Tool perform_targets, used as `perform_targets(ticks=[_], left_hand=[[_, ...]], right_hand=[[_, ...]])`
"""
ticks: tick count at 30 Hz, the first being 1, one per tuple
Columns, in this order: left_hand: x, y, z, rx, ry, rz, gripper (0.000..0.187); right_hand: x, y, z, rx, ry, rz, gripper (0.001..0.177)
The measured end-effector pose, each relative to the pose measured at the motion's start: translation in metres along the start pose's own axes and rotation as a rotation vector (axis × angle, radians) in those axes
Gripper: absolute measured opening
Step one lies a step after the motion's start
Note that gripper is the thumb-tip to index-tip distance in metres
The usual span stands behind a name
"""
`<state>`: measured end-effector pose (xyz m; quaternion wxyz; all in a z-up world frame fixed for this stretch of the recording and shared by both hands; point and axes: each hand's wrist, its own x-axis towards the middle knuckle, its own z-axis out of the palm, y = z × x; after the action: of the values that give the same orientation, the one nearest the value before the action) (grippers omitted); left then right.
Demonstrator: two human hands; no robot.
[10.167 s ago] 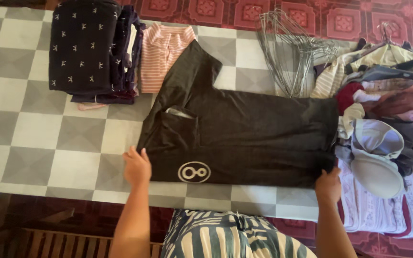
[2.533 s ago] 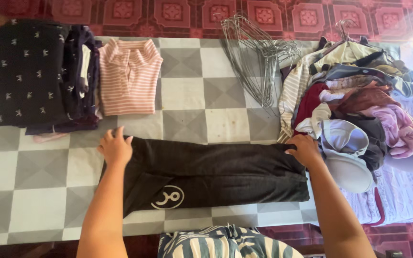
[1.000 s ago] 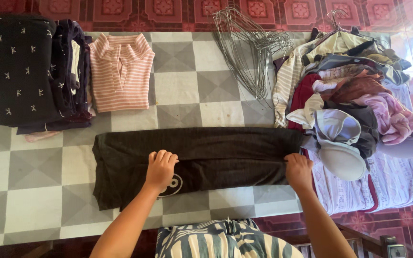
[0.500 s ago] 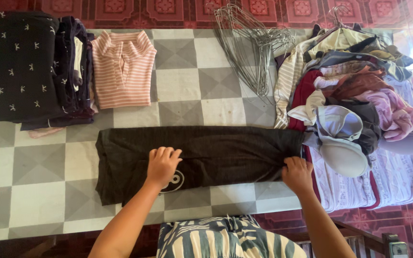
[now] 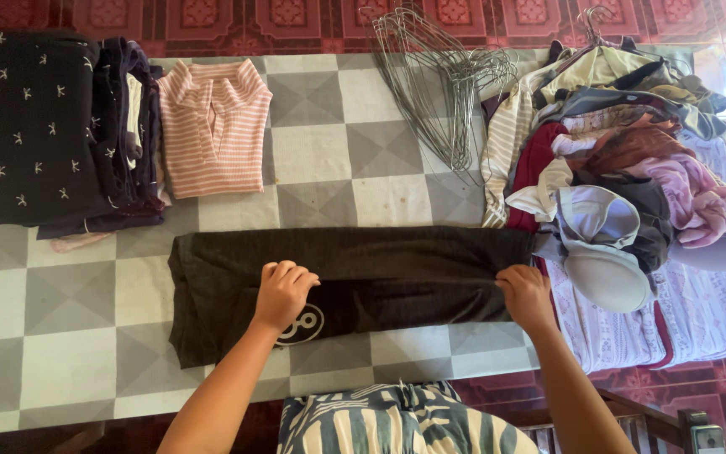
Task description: The person sorts through a pile of clothes and wire hangers on a table, then spreads out and folds a dark t-shirt into a neat rectangle.
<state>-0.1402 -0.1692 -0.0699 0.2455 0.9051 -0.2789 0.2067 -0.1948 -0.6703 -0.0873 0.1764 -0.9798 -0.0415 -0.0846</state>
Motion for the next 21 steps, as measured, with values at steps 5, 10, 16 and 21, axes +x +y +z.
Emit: perform_targets(ticks=[5,10,16,21], left_hand=[[-0.015,-0.001,-0.007,-0.068,-0.203,0.017,0.008],[-0.013,0.011,-0.006,-0.055,-0.197,-0.040,0.013],[0.024,0.016,0.019,0.053,-0.076,-0.334,0.036],[0.042,-0.045,0.027,0.248,-0.178,-0.322,0.049]], right_hand=[[-0.010,-0.006,-0.005,-0.049,-0.176,-0.007,0.008],[0.002,-0.015,-0.006,-0.018,-0.168,0.017,0.025],[0.052,-0.005,0.017,-0.072,0.003,-0.031,0.018],[0.086,-0.005,0.017,-0.352,-0.021,-0.069,0.026]])
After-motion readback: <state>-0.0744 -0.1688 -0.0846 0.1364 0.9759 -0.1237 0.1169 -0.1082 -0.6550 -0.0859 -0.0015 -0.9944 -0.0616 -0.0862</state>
